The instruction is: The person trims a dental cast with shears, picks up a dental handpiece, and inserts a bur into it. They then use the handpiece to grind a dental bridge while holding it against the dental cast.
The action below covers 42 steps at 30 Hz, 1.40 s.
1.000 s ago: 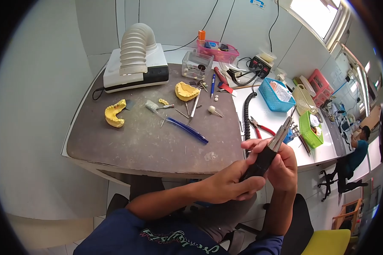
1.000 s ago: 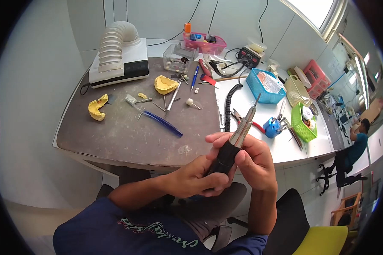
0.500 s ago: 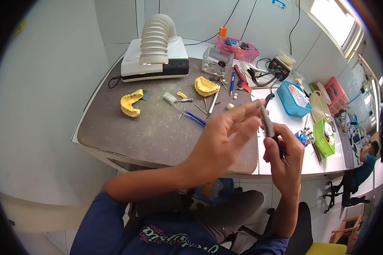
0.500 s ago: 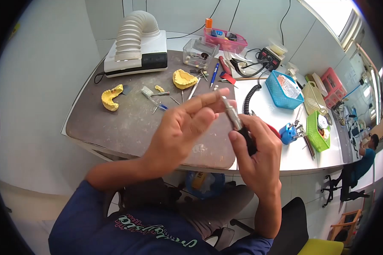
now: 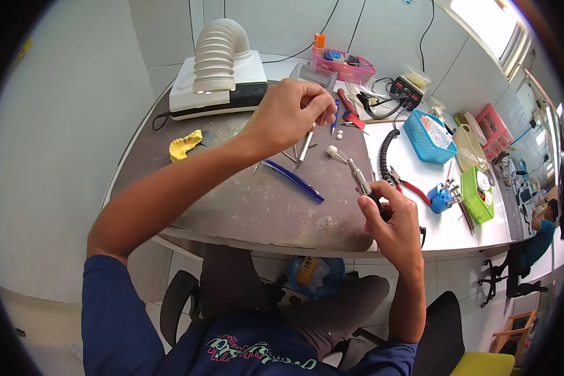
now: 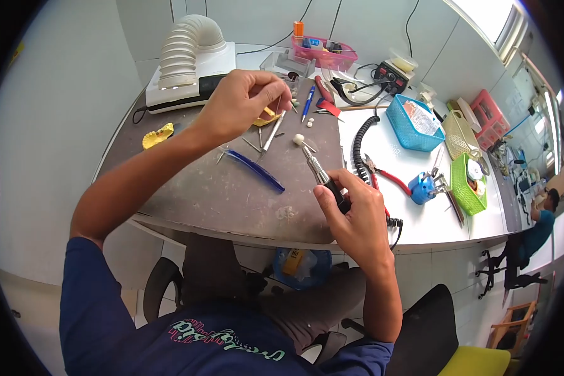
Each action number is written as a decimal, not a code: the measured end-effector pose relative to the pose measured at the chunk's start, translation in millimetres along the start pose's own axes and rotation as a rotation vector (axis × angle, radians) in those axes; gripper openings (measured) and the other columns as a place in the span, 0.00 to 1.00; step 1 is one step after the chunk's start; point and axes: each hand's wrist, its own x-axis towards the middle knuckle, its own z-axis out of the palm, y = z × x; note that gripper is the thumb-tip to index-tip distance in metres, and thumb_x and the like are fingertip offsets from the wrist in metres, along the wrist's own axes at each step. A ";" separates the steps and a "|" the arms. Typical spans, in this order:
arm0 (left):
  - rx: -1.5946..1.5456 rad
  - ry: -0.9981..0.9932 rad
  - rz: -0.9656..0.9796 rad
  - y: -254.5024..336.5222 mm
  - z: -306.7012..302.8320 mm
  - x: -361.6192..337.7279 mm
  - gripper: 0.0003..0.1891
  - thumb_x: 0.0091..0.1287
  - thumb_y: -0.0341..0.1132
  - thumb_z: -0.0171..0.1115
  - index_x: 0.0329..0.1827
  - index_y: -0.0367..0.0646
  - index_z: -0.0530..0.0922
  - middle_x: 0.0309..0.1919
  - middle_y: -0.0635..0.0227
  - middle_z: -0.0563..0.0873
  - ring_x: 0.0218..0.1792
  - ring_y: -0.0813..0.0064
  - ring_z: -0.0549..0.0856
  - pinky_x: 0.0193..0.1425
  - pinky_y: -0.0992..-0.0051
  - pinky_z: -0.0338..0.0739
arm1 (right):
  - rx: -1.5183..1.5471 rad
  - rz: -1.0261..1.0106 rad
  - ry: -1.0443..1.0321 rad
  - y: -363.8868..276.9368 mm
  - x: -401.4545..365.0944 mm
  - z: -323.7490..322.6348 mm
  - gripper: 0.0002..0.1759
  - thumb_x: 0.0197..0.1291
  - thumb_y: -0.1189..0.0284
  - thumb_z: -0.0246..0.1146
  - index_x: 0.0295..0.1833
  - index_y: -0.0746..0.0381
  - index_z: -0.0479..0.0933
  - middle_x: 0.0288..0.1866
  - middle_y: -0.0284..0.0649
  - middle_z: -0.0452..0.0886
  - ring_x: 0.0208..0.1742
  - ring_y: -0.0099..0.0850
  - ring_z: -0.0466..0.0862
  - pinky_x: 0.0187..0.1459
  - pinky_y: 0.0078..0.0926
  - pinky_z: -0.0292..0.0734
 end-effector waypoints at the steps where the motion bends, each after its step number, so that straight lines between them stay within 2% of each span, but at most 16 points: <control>1: 0.000 -0.001 0.003 -11.0 -0.6 4.3 0.13 0.77 0.36 0.55 0.38 0.38 0.84 0.44 0.62 0.89 0.43 0.70 0.89 0.53 0.73 0.82 | -0.014 0.037 -0.007 1.0 -0.6 -1.9 0.15 0.64 0.66 0.66 0.45 0.69 0.80 0.30 0.45 0.81 0.25 0.31 0.76 0.32 0.29 0.71; 3: 0.467 0.069 0.397 -33.2 1.2 7.3 0.06 0.69 0.30 0.63 0.34 0.40 0.84 0.41 0.66 0.88 0.41 0.67 0.87 0.51 0.72 0.81 | -0.026 0.074 -0.012 2.7 -3.2 -2.8 0.14 0.64 0.66 0.66 0.44 0.69 0.81 0.29 0.44 0.81 0.24 0.29 0.76 0.30 0.28 0.71; 4: 0.468 0.069 0.398 -38.9 -2.5 5.1 0.06 0.69 0.30 0.63 0.34 0.40 0.84 0.41 0.66 0.88 0.41 0.67 0.87 0.51 0.72 0.81 | 0.001 0.082 -0.017 3.9 -4.8 -2.8 0.14 0.64 0.67 0.66 0.44 0.69 0.81 0.29 0.44 0.82 0.24 0.28 0.77 0.29 0.27 0.71; 6: 0.856 -0.104 0.601 -45.6 -11.1 -0.1 0.02 0.61 0.27 0.67 0.35 0.41 0.85 0.40 0.67 0.84 0.44 0.64 0.82 0.52 0.69 0.80 | 0.029 0.088 -0.016 3.8 -5.5 -3.7 0.14 0.64 0.67 0.67 0.44 0.69 0.81 0.29 0.43 0.82 0.23 0.26 0.78 0.27 0.26 0.71; 12: 0.846 -0.266 0.616 -52.3 -14.2 -6.1 0.02 0.61 0.26 0.66 0.32 0.43 0.83 0.43 0.69 0.81 0.50 0.67 0.79 0.53 0.68 0.77 | -0.034 0.091 -0.092 1.9 0.5 -2.0 0.15 0.63 0.67 0.67 0.47 0.69 0.81 0.30 0.45 0.82 0.30 0.30 0.84 0.33 0.28 0.76; 14: 0.917 -0.227 0.683 -52.4 -12.4 -6.4 0.02 0.62 0.26 0.65 0.34 0.43 0.82 0.42 0.67 0.81 0.49 0.66 0.79 0.53 0.67 0.77 | -0.128 0.025 -0.110 -4.5 4.3 -0.9 0.17 0.61 0.68 0.68 0.50 0.69 0.80 0.34 0.49 0.84 0.35 0.36 0.86 0.38 0.32 0.78; 15: 0.984 -0.190 0.748 -52.4 -10.9 -7.7 0.02 0.63 0.26 0.64 0.37 0.42 0.81 0.41 0.66 0.81 0.48 0.65 0.80 0.52 0.66 0.77 | -0.150 0.002 -0.106 -2.2 6.5 1.4 0.19 0.59 0.68 0.68 0.53 0.67 0.79 0.39 0.51 0.84 0.39 0.42 0.86 0.43 0.36 0.79; 16: 0.987 -0.184 0.753 -52.5 -9.8 -9.9 0.02 0.63 0.26 0.64 0.37 0.42 0.81 0.41 0.66 0.81 0.48 0.65 0.80 0.52 0.66 0.77 | -0.154 -0.004 -0.102 0.1 8.6 4.5 0.19 0.59 0.68 0.68 0.53 0.67 0.79 0.39 0.51 0.84 0.39 0.42 0.86 0.43 0.36 0.79; 18: 0.744 -0.076 0.699 -53.2 -7.5 -18.0 0.04 0.64 0.26 0.63 0.41 0.39 0.78 0.39 0.63 0.81 0.45 0.61 0.80 0.49 0.65 0.77 | -0.244 -0.145 -0.031 1.1 12.9 10.7 0.19 0.59 0.68 0.68 0.54 0.65 0.80 0.42 0.50 0.84 0.40 0.46 0.86 0.45 0.38 0.78; 19: 0.604 -0.016 0.720 -54.6 -5.2 -25.7 0.06 0.63 0.24 0.63 0.41 0.38 0.76 0.37 0.60 0.81 0.43 0.59 0.81 0.47 0.64 0.77 | -0.268 -0.127 -0.043 -3.0 14.4 11.0 0.20 0.59 0.68 0.68 0.56 0.62 0.80 0.43 0.49 0.83 0.40 0.47 0.85 0.46 0.40 0.78; 23: 0.577 0.034 0.665 -63.2 -1.3 -52.2 0.08 0.61 0.22 0.66 0.40 0.38 0.76 0.37 0.61 0.80 0.43 0.59 0.80 0.48 0.64 0.77 | -0.371 -0.260 -0.026 -2.4 19.3 19.7 0.23 0.58 0.69 0.68 0.60 0.54 0.80 0.39 0.43 0.81 0.35 0.43 0.85 0.37 0.38 0.80; 27: 0.608 0.056 0.624 -61.6 -4.6 -53.6 0.07 0.61 0.23 0.66 0.40 0.38 0.77 0.37 0.61 0.80 0.43 0.59 0.80 0.48 0.64 0.78 | -0.416 -0.288 -0.041 -3.8 20.7 24.1 0.24 0.57 0.69 0.69 0.62 0.53 0.80 0.38 0.40 0.80 0.32 0.40 0.85 0.35 0.36 0.79; 32: 0.631 0.063 0.701 -64.2 -1.8 -52.0 0.07 0.61 0.24 0.67 0.39 0.38 0.78 0.37 0.62 0.81 0.43 0.60 0.80 0.49 0.65 0.78 | -0.426 -0.277 -0.052 -3.7 20.2 25.8 0.24 0.57 0.69 0.70 0.62 0.53 0.81 0.37 0.39 0.80 0.31 0.37 0.84 0.34 0.35 0.79; 34: 0.622 0.060 0.695 -64.3 -1.6 -52.0 0.07 0.61 0.24 0.67 0.39 0.38 0.78 0.37 0.62 0.81 0.44 0.61 0.80 0.49 0.65 0.78 | -0.414 -0.240 -0.041 -5.2 20.3 26.4 0.26 0.55 0.70 0.72 0.62 0.51 0.82 0.35 0.38 0.80 0.32 0.33 0.83 0.37 0.32 0.77; 39: 0.659 0.023 0.745 -61.2 -0.2 -52.6 0.06 0.61 0.25 0.68 0.37 0.39 0.78 0.36 0.63 0.82 0.44 0.62 0.81 0.50 0.65 0.78 | -0.454 -0.285 -0.045 -4.3 19.4 26.9 0.26 0.55 0.69 0.72 0.62 0.51 0.82 0.36 0.37 0.80 0.31 0.33 0.82 0.36 0.32 0.77; 42: 0.556 0.047 0.772 -59.9 0.8 -54.0 0.08 0.62 0.26 0.68 0.42 0.39 0.78 0.37 0.64 0.82 0.43 0.64 0.83 0.49 0.66 0.80 | -0.458 -0.337 -0.041 -1.1 19.7 27.0 0.25 0.58 0.68 0.70 0.63 0.51 0.80 0.37 0.38 0.80 0.31 0.37 0.85 0.34 0.34 0.79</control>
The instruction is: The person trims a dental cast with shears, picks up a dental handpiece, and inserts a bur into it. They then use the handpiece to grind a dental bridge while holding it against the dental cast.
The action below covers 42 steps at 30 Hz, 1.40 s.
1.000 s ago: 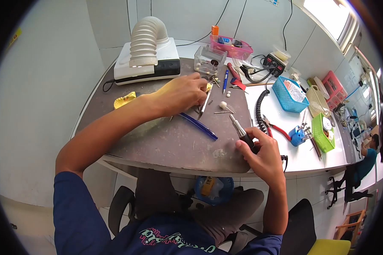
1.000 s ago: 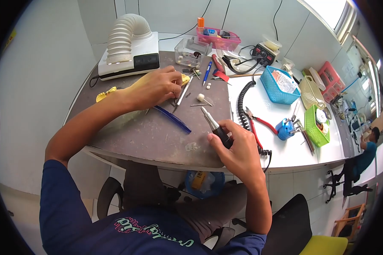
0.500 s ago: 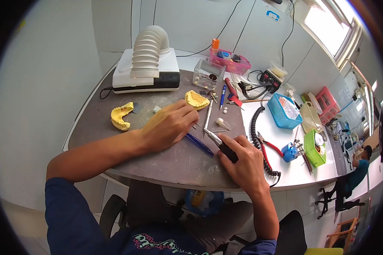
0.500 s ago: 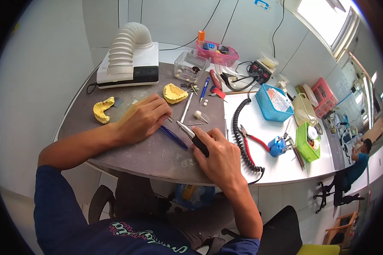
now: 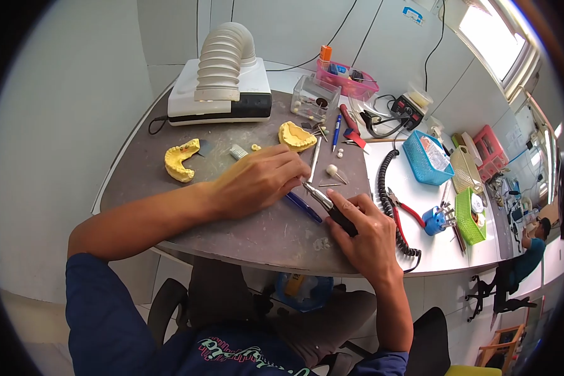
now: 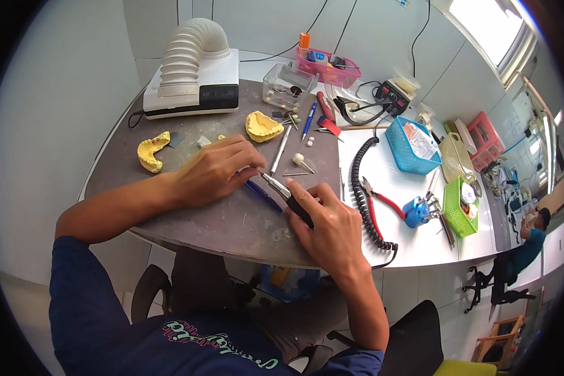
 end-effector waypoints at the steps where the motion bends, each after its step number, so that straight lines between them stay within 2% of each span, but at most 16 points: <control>1: -0.151 0.009 -0.112 1.9 0.2 -1.4 0.11 0.62 0.25 0.68 0.46 0.40 0.78 0.37 0.64 0.83 0.42 0.65 0.84 0.47 0.67 0.81 | 0.016 -0.007 0.020 0.9 -1.1 1.4 0.25 0.57 0.69 0.71 0.63 0.51 0.80 0.37 0.38 0.80 0.31 0.36 0.85 0.34 0.34 0.79; 2: -0.302 0.019 -0.223 2.7 0.2 -2.1 0.14 0.62 0.25 0.69 0.50 0.41 0.78 0.38 0.63 0.84 0.40 0.66 0.86 0.46 0.68 0.82 | 0.032 -0.015 0.040 1.8 -2.0 2.4 0.26 0.57 0.69 0.71 0.64 0.51 0.80 0.38 0.37 0.80 0.31 0.36 0.85 0.34 0.33 0.79; 5: -0.344 0.024 -0.221 0.9 0.3 -2.7 0.21 0.62 0.24 0.70 0.58 0.43 0.77 0.38 0.64 0.86 0.38 0.68 0.88 0.44 0.70 0.83 | 0.044 -0.040 0.070 3.3 -4.2 3.9 0.28 0.56 0.70 0.72 0.64 0.51 0.80 0.38 0.37 0.80 0.32 0.34 0.85 0.33 0.32 0.80; 18: -0.356 0.020 -0.127 1.1 -6.3 -5.1 0.25 0.59 0.25 0.72 0.61 0.44 0.78 0.36 0.66 0.89 0.37 0.69 0.90 0.44 0.69 0.85 | 0.010 -0.157 0.105 4.3 -5.1 4.0 0.30 0.53 0.73 0.73 0.64 0.53 0.80 0.38 0.35 0.81 0.32 0.31 0.87 0.31 0.30 0.80; 21: -0.396 -0.053 -0.183 1.5 -9.8 -5.7 0.33 0.58 0.26 0.73 0.68 0.45 0.72 0.44 0.62 0.88 0.43 0.68 0.88 0.49 0.69 0.84 | -0.011 -0.160 0.098 3.6 -2.6 -1.6 0.30 0.53 0.74 0.73 0.64 0.53 0.80 0.38 0.36 0.81 0.32 0.31 0.87 0.31 0.30 0.80; 24: -0.327 -0.094 -0.392 19.3 -24.3 -6.6 0.40 0.59 0.27 0.73 0.74 0.47 0.63 0.53 0.59 0.83 0.50 0.67 0.86 0.56 0.67 0.82 | -0.017 -0.158 0.087 2.4 4.0 -16.9 0.29 0.54 0.72 0.74 0.64 0.54 0.80 0.38 0.36 0.82 0.32 0.32 0.87 0.31 0.31 0.79; 26: -0.532 0.018 -0.715 40.0 -34.3 -10.4 0.42 0.60 0.28 0.73 0.76 0.48 0.58 0.58 0.57 0.78 0.56 0.66 0.82 0.60 0.66 0.79 | -0.053 -0.153 0.046 -2.3 10.4 -28.5 0.29 0.55 0.70 0.74 0.64 0.54 0.79 0.39 0.37 0.82 0.32 0.33 0.86 0.31 0.32 0.79; 27: -0.406 0.196 -0.599 47.5 -30.7 -11.7 0.39 0.63 0.27 0.69 0.76 0.44 0.58 0.55 0.57 0.77 0.56 0.67 0.81 0.60 0.67 0.78 | -0.037 -0.140 0.036 -5.9 15.3 -33.4 0.28 0.55 0.69 0.74 0.64 0.54 0.80 0.39 0.37 0.82 0.31 0.33 0.85 0.32 0.32 0.79; 28: -0.402 0.202 -0.609 55.4 -30.4 -9.7 0.39 0.63 0.27 0.69 0.76 0.44 0.58 0.55 0.57 0.77 0.56 0.67 0.81 0.60 0.67 0.78 | -0.038 -0.127 0.028 -11.1 20.1 -37.9 0.28 0.56 0.69 0.74 0.64 0.55 0.80 0.39 0.38 0.83 0.31 0.34 0.85 0.33 0.33 0.80; 30: -0.269 0.438 -0.533 71.7 -31.5 -2.9 0.35 0.65 0.26 0.66 0.74 0.40 0.59 0.57 0.56 0.75 0.59 0.69 0.79 0.61 0.70 0.76 | -0.064 -0.138 0.010 -18.2 30.0 -44.9 0.29 0.56 0.69 0.73 0.65 0.54 0.79 0.39 0.39 0.83 0.32 0.34 0.86 0.35 0.33 0.80; 31: -0.268 0.447 -0.542 79.0 -24.5 -4.9 0.35 0.65 0.26 0.66 0.74 0.40 0.59 0.57 0.56 0.75 0.59 0.69 0.79 0.61 0.70 0.76 | -0.048 -0.126 0.011 -23.5 35.1 -47.6 0.25 0.55 0.69 0.74 0.61 0.58 0.80 0.40 0.41 0.83 0.34 0.36 0.86 0.37 0.33 0.80; 33: -0.754 0.431 -0.754 94.2 -2.4 -12.3 0.30 0.67 0.24 0.62 0.71 0.38 0.60 0.59 0.58 0.73 0.59 0.70 0.77 0.62 0.70 0.74 | -0.035 -0.102 0.039 -30.9 42.6 -49.8 0.23 0.55 0.70 0.74 0.57 0.61 0.80 0.40 0.42 0.84 0.35 0.37 0.87 0.38 0.33 0.80; 34: -0.750 0.440 -0.757 103.3 8.1 -13.2 0.30 0.67 0.24 0.62 0.71 0.38 0.60 0.59 0.58 0.73 0.59 0.70 0.77 0.62 0.70 0.74 | -0.020 -0.070 0.080 -34.5 46.4 -50.5 0.21 0.54 0.70 0.75 0.53 0.63 0.81 0.40 0.42 0.84 0.36 0.39 0.87 0.38 0.33 0.80; 36: -1.387 0.275 -0.924 118.7 28.5 -10.0 0.28 0.67 0.23 0.61 0.69 0.38 0.61 0.59 0.59 0.73 0.62 0.70 0.76 0.64 0.67 0.74 | -0.014 -0.049 0.075 -42.2 48.4 -50.4 0.18 0.53 0.70 0.75 0.47 0.65 0.80 0.40 0.43 0.85 0.36 0.39 0.87 0.39 0.31 0.80; 40: -1.523 0.456 -0.812 129.5 60.1 20.3 0.27 0.67 0.22 0.60 0.68 0.36 0.62 0.57 0.59 0.75 0.62 0.69 0.77 0.65 0.66 0.73 | 0.124 0.018 0.070 -57.4 44.9 -44.3 0.19 0.52 0.70 0.76 0.47 0.66 0.80 0.38 0.44 0.85 0.35 0.36 0.87 0.39 0.30 0.80; 42: -1.270 0.609 -0.641 133.3 65.9 31.1 0.17 0.69 0.20 0.55 0.60 0.35 0.68 0.54 0.58 0.79 0.57 0.67 0.82 0.58 0.68 0.79 | 0.129 0.000 0.064 -65.6 43.9 -44.0 0.20 0.52 0.69 0.76 0.47 0.67 0.80 0.36 0.44 0.86 0.35 0.35 0.88 0.38 0.31 0.81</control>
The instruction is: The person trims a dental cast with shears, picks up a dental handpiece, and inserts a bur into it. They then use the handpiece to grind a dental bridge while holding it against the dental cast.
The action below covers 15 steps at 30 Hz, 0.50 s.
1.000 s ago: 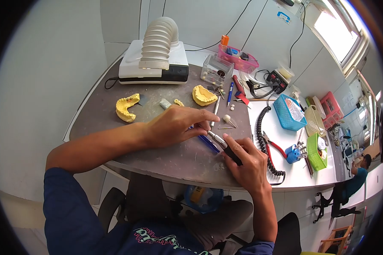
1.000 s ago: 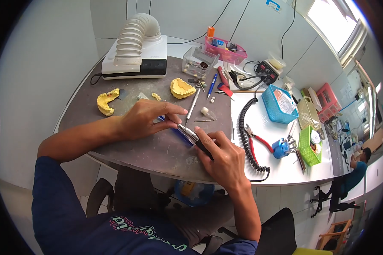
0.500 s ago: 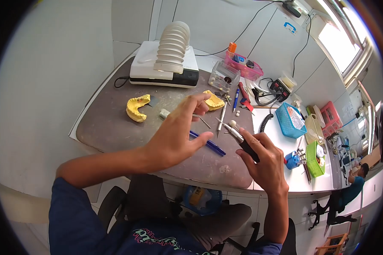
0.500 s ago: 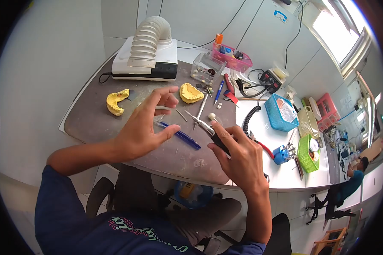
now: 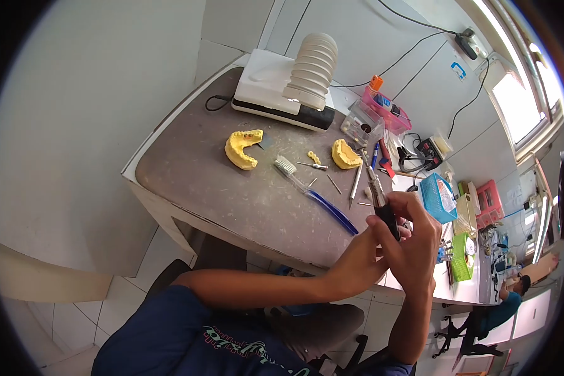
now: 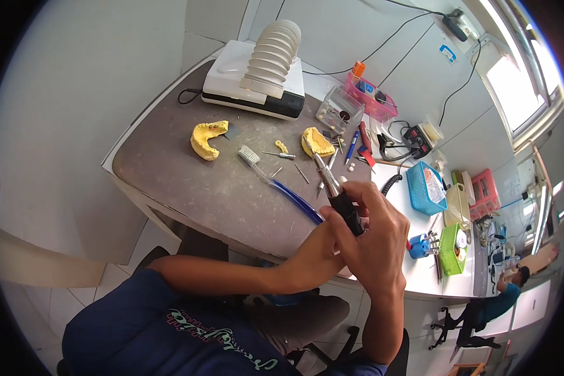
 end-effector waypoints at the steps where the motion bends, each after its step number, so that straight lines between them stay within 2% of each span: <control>1: -0.001 0.003 -0.034 1.7 0.4 0.2 0.16 0.69 0.19 0.54 0.59 0.33 0.68 0.51 0.58 0.80 0.55 0.68 0.83 0.57 0.69 0.79 | 0.014 -0.010 0.020 -2.5 0.2 1.4 0.21 0.52 0.69 0.77 0.47 0.67 0.81 0.36 0.45 0.86 0.36 0.33 0.88 0.38 0.30 0.82; 7: -0.244 -0.114 -0.188 -0.2 0.2 -0.4 0.16 0.71 0.22 0.56 0.60 0.31 0.68 0.51 0.59 0.80 0.56 0.71 0.82 0.57 0.71 0.79 | 0.207 0.123 -0.121 10.1 -2.5 -9.6 0.16 0.57 0.71 0.73 0.47 0.70 0.82 0.35 0.43 0.88 0.35 0.26 0.87 0.40 0.25 0.82; 8: -0.246 -0.115 -0.188 -1.6 1.4 -0.6 0.16 0.71 0.22 0.56 0.60 0.31 0.68 0.51 0.59 0.80 0.56 0.71 0.82 0.57 0.71 0.79 | 0.205 0.124 -0.122 12.0 -2.0 -12.2 0.16 0.57 0.71 0.73 0.47 0.70 0.82 0.35 0.43 0.88 0.35 0.26 0.87 0.40 0.25 0.82; 10: -0.213 -0.131 -0.095 -3.2 3.3 0.7 0.16 0.72 0.23 0.57 0.61 0.31 0.68 0.52 0.59 0.80 0.56 0.72 0.82 0.58 0.72 0.78 | 0.492 0.265 -0.240 14.0 -0.5 -15.9 0.15 0.60 0.72 0.70 0.48 0.71 0.82 0.33 0.41 0.88 0.33 0.25 0.86 0.41 0.25 0.82; 11: -0.212 -0.131 -0.094 -2.4 2.8 0.3 0.16 0.72 0.23 0.57 0.61 0.31 0.68 0.52 0.59 0.80 0.56 0.72 0.82 0.58 0.72 0.78 | 0.491 0.264 -0.239 11.9 -0.6 -18.2 0.15 0.60 0.72 0.70 0.48 0.71 0.82 0.33 0.41 0.88 0.33 0.25 0.86 0.41 0.25 0.82; 13: -0.150 -0.178 -0.169 5.7 -0.1 0.8 0.16 0.72 0.23 0.57 0.61 0.30 0.69 0.52 0.56 0.81 0.57 0.72 0.82 0.59 0.71 0.78 | 0.450 0.299 -0.304 6.2 -0.4 -23.9 0.16 0.61 0.72 0.69 0.51 0.70 0.82 0.39 0.42 0.88 0.39 0.26 0.86 0.44 0.25 0.81; 14: -0.147 -0.179 -0.168 3.3 0.7 0.8 0.16 0.72 0.23 0.57 0.61 0.30 0.69 0.52 0.56 0.81 0.57 0.72 0.82 0.59 0.71 0.78 | 0.452 0.297 -0.302 4.4 -2.8 -21.7 0.16 0.61 0.72 0.69 0.51 0.70 0.82 0.39 0.42 0.88 0.39 0.26 0.86 0.44 0.25 0.81; 15: -0.255 -0.171 -0.152 0.6 1.4 2.0 0.16 0.73 0.24 0.57 0.61 0.31 0.69 0.52 0.57 0.81 0.58 0.72 0.82 0.59 0.71 0.78 | 0.398 0.186 -0.114 1.5 -7.4 -17.3 0.17 0.61 0.70 0.70 0.51 0.70 0.81 0.43 0.44 0.87 0.44 0.28 0.85 0.46 0.25 0.79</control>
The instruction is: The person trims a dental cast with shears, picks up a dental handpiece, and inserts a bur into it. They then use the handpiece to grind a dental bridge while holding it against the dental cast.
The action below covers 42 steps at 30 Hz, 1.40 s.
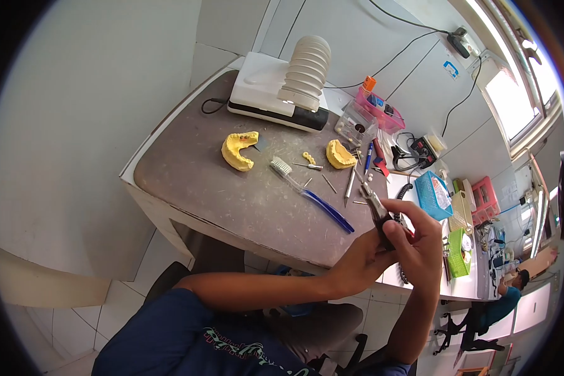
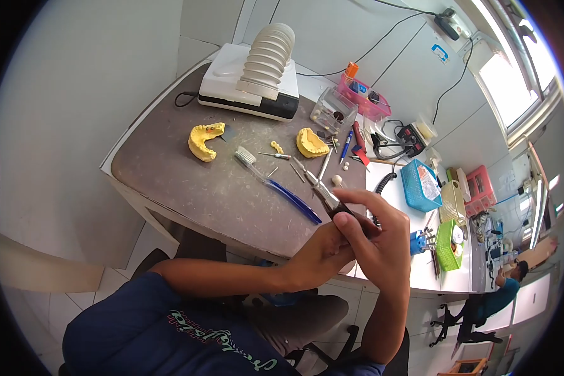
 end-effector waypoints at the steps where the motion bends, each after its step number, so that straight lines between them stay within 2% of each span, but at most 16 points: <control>1: -0.105 -0.002 0.027 -0.9 -1.0 1.1 0.15 0.73 0.24 0.57 0.61 0.33 0.70 0.52 0.57 0.81 0.58 0.72 0.81 0.60 0.72 0.78 | -0.046 -0.144 0.164 0.2 -4.8 3.5 0.18 0.61 0.69 0.70 0.52 0.70 0.81 0.46 0.45 0.86 0.48 0.29 0.84 0.48 0.25 0.78; 2: -0.101 0.002 0.031 -0.7 -2.8 1.6 0.15 0.73 0.24 0.57 0.61 0.33 0.70 0.52 0.57 0.81 0.58 0.72 0.81 0.60 0.72 0.78 | -0.278 -0.301 0.266 0.8 -12.5 -1.5 0.19 0.61 0.65 0.70 0.49 0.69 0.81 0.47 0.45 0.83 0.49 0.29 0.82 0.49 0.26 0.76; 4: 0.034 -0.026 0.180 10.8 -5.7 4.7 0.15 0.69 0.20 0.57 0.58 0.39 0.76 0.64 0.57 0.78 0.65 0.70 0.77 0.68 0.71 0.74 | -0.050 -0.213 0.363 6.7 -48.1 0.2 0.24 0.66 0.55 0.67 0.36 0.69 0.80 0.28 0.35 0.78 0.31 0.21 0.77 0.33 0.19 0.65; 6: 0.153 -0.103 0.259 21.2 -11.7 7.5 0.17 0.67 0.18 0.58 0.58 0.41 0.77 0.67 0.56 0.76 0.67 0.67 0.77 0.68 0.70 0.73 | 0.211 -0.021 0.099 -1.7 -68.7 4.4 0.43 0.63 0.34 0.57 0.24 0.68 0.81 0.12 0.29 0.68 0.14 0.17 0.65 0.22 0.17 0.56; 8: 0.270 -0.291 0.204 42.7 -17.1 9.2 0.18 0.62 0.18 0.58 0.55 0.43 0.80 0.71 0.55 0.73 0.69 0.60 0.75 0.71 0.67 0.71 | 0.468 0.058 -0.265 7.8 -75.2 12.3 0.52 0.57 0.24 0.50 0.28 0.70 0.84 0.10 0.29 0.67 0.13 0.16 0.66 0.23 0.18 0.61; 9: 0.443 -0.381 0.287 55.2 -18.4 9.6 0.16 0.63 0.23 0.57 0.54 0.41 0.80 0.70 0.54 0.73 0.71 0.56 0.74 0.72 0.65 0.70 | 0.686 0.168 -0.355 13.9 -83.7 17.0 0.51 0.56 0.26 0.55 0.35 0.72 0.84 0.15 0.32 0.73 0.15 0.17 0.68 0.23 0.19 0.65; 12: 0.744 -0.579 0.430 66.2 -27.0 12.8 0.14 0.65 0.31 0.58 0.53 0.41 0.80 0.71 0.55 0.72 0.73 0.54 0.71 0.73 0.64 0.70 | 0.923 0.192 -0.215 15.2 -90.7 44.3 0.55 0.60 0.25 0.45 0.39 0.74 0.83 0.17 0.39 0.77 0.12 0.16 0.64 0.17 0.16 0.57; 14: 1.097 -0.664 0.692 79.7 -30.6 14.7 0.17 0.65 0.36 0.59 0.55 0.42 0.79 0.71 0.56 0.71 0.73 0.54 0.70 0.74 0.61 0.70 | 1.063 0.141 -0.456 18.0 -79.1 45.5 0.44 0.65 0.35 0.56 0.42 0.74 0.82 0.21 0.43 0.80 0.12 0.18 0.66 0.17 0.16 0.61; 17: 1.355 -0.665 0.764 98.6 -45.5 12.4 0.20 0.65 0.38 0.58 0.60 0.45 0.77 0.71 0.58 0.71 0.73 0.55 0.70 0.74 0.59 0.69 | 1.061 0.198 -0.550 12.4 -59.7 53.3 0.34 0.64 0.47 0.64 0.41 0.74 0.82 0.23 0.43 0.79 0.12 0.19 0.66 0.17 0.16 0.61; 18: 1.430 -0.637 0.722 109.4 -53.4 8.6 0.27 0.64 0.37 0.63 0.67 0.46 0.72 0.70 0.59 0.72 0.71 0.58 0.72 0.75 0.58 0.68 | 1.189 0.258 -0.600 16.6 -53.9 55.0 0.27 0.61 0.56 0.70 0.46 0.74 0.82 0.27 0.41 0.78 0.20 0.23 0.73 0.21 0.17 0.64; 22: 1.755 -0.461 0.410 162.2 -109.2 -17.7 0.36 0.60 0.36 0.71 0.73 0.44 0.67 0.69 0.59 0.73 0.70 0.59 0.73 0.75 0.57 0.67 | 1.144 0.169 -0.534 26.7 -25.4 62.4 0.17 0.63 0.68 0.69 0.49 0.73 0.81 0.31 0.44 0.79 0.25 0.25 0.77 0.25 0.19 0.68; 29: 1.839 -0.125 -0.017 218.3 -178.0 -31.5 0.32 0.67 0.45 0.66 0.71 0.40 0.70 0.65 0.55 0.76 0.68 0.55 0.74 0.74 0.60 0.67 | 0.740 0.153 -0.265 37.5 19.5 52.0 0.12 0.62 0.72 0.71 0.45 0.65 0.77 0.36 0.42 0.83 0.38 0.29 0.85 0.38 0.23 0.80; 31: 1.819 -0.116 -0.089 217.3 -185.6 -21.8 0.31 0.71 0.52 0.58 0.68 0.37 0.72 0.62 0.52 0.78 0.64 0.52 0.76 0.71 0.60 0.69 | 0.233 -0.192 -0.140 47.8 34.6 56.2 0.12 0.58 0.74 0.73 0.42 0.63 0.76 0.36 0.41 0.83 0.36 0.29 0.85 0.37 0.25 0.79; 37: 1.942 -0.378 0.135 190.9 -191.8 20.2 0.36 0.71 0.59 0.55 0.68 0.34 0.72 0.60 0.51 0.78 0.60 0.50 0.77 0.68 0.58 0.70 | -0.065 -0.242 -0.215 51.4 60.1 61.7 0.13 0.55 0.76 0.72 0.44 0.59 0.77 0.34 0.43 0.76 0.32 0.42 0.81 0.34 0.35 0.75; 38: 1.962 -0.390 0.197 185.2 -187.9 26.0 0.34 0.68 0.54 0.61 0.63 0.30 0.74 0.58 0.51 0.79 0.58 0.56 0.78 0.66 0.60 0.71 | -0.059 -0.215 -0.254 54.1 60.3 63.2 0.13 0.55 0.76 0.71 0.45 0.58 0.77 0.35 0.43 0.76 0.32 0.43 0.81 0.35 0.36 0.75; 42: 1.977 -0.373 0.234 165.2 -183.4 41.1 0.34 0.66 0.53 0.65 0.62 0.30 0.74 0.54 0.49 0.80 0.53 0.54 0.80 0.59 0.60 0.75 | -0.107 -0.193 -0.391 62.8 60.7 57.3 0.17 0.54 0.79 0.65 0.50 0.56 0.76 0.38 0.43 0.76 0.38 0.44 0.81 0.39 0.37 0.76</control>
